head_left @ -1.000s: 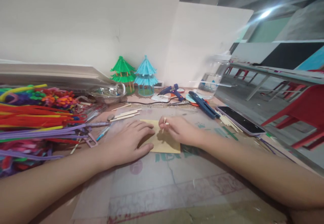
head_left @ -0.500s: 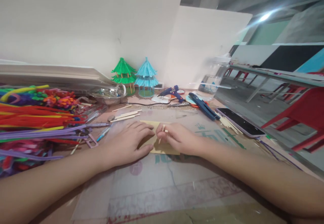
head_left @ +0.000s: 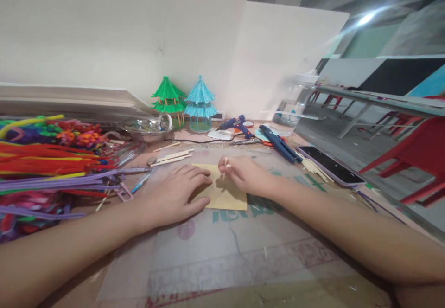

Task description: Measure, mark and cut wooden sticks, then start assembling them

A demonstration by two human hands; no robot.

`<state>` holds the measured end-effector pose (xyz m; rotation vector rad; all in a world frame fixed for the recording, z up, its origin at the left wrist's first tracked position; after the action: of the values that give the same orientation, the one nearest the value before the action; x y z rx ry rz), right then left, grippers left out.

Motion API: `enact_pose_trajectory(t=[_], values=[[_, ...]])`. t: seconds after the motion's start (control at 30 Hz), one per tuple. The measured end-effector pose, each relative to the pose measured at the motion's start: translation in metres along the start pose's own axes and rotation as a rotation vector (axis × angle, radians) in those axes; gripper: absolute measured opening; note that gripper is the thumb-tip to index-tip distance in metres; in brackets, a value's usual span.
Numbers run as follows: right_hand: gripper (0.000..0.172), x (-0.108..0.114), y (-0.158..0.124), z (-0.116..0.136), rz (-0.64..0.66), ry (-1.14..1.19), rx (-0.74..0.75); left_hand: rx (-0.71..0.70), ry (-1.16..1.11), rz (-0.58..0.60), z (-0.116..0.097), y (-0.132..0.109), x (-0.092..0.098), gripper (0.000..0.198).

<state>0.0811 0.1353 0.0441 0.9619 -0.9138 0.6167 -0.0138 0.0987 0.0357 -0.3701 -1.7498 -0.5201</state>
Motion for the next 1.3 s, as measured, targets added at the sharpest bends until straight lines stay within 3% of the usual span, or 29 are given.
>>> enact_pose_trajectory(t=[0.1, 0.23, 0.43, 0.6, 0.77, 0.97, 1.13, 1.3], values=[[0.022, 0.003, -0.002, 0.000, -0.027, 0.019, -0.016, 0.001, 0.001, 0.003, 0.000, 0.000, 0.000, 0.032], [0.026, -0.004, -0.002, 0.024, 0.000, 0.183, 0.177, -0.044, -0.031, 0.004, -0.004, 0.000, 0.001, 0.027], [0.025, 0.002, -0.004, 0.006, -0.032, 0.062, 0.048, 0.008, -0.019, -0.013, 0.002, 0.000, 0.000, 0.033], [0.020, -0.005, -0.005, 0.027, 0.051, 0.112, 0.195, -0.025, -0.021, 0.004, -0.003, -0.001, 0.001, 0.028], [0.017, 0.000, -0.006, 0.006, 0.051, -0.082, 0.033, 0.022, -0.005, -0.003, 0.002, 0.000, 0.000, 0.034], [0.027, -0.003, -0.008, 0.020, 0.031, 0.098, 0.170, -0.030, -0.046, -0.053, -0.001, -0.001, 0.003, 0.030], [0.027, 0.003, -0.010, 0.004, 0.016, -0.021, 0.050, 0.042, 0.011, 0.000, 0.003, 0.001, -0.001, 0.035], [0.023, -0.003, -0.009, 0.027, 0.056, 0.051, 0.215, 0.005, 0.003, 0.013, 0.002, 0.001, -0.002, 0.035]])
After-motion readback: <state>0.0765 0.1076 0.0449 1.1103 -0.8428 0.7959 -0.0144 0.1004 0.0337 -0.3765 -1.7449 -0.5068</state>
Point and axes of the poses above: each hand's wrist, its own y-axis towards the middle knuckle, its own x-axis out of the back of the hand, z = x × y, the point moved 9 cm from there along y, towards the middle knuckle, and after that the axes turned 14 degrees about x, right-handed, at the moved point
